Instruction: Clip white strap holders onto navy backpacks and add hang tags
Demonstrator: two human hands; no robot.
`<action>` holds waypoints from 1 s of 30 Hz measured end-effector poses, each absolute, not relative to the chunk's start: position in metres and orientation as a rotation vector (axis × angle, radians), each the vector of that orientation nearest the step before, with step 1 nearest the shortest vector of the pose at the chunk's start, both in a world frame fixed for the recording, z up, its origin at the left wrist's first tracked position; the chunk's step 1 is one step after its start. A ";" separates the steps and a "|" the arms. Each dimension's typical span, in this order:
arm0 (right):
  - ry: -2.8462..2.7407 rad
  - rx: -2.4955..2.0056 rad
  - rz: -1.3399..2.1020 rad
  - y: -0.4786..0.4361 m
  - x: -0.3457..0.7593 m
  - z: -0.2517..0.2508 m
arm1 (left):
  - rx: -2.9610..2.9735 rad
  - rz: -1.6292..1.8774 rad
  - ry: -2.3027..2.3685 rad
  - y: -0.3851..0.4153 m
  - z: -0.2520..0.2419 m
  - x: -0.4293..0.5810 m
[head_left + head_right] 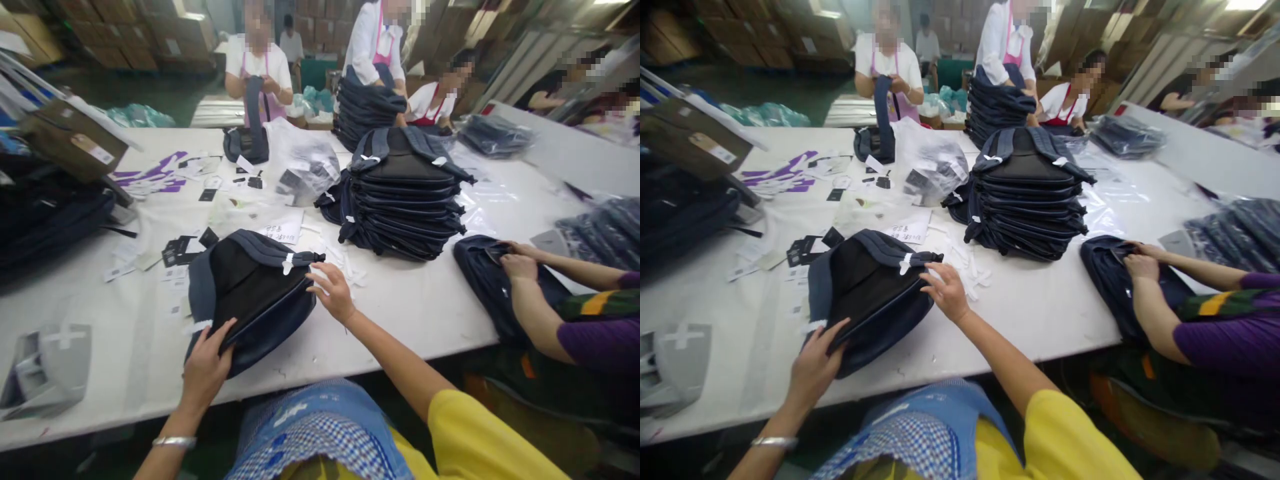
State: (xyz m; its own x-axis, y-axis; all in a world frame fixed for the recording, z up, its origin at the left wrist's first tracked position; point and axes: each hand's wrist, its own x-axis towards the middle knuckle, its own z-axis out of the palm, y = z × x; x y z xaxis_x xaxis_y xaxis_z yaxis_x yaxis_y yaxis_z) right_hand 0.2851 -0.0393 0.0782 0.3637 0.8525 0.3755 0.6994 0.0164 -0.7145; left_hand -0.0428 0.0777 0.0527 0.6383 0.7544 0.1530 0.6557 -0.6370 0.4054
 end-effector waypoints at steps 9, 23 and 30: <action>-0.849 -1.590 0.901 -0.036 0.249 0.036 | 2.249 0.388 1.283 0.099 0.058 -0.070; -0.975 -1.493 0.706 -0.044 0.209 0.025 | 2.538 0.244 0.935 0.049 0.084 0.075; -0.594 -1.664 0.689 -0.053 0.210 -0.011 | 2.389 0.420 0.975 0.034 0.055 0.076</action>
State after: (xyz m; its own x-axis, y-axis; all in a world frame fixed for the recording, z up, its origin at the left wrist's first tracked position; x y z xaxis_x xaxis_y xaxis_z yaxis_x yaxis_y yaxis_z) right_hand 0.2097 -0.0534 -0.0114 0.6962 0.7070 -0.1244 0.0184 -0.1908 -0.9815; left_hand 0.0762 0.0340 0.0552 0.6928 0.7159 0.0861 0.5542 -0.6051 0.5716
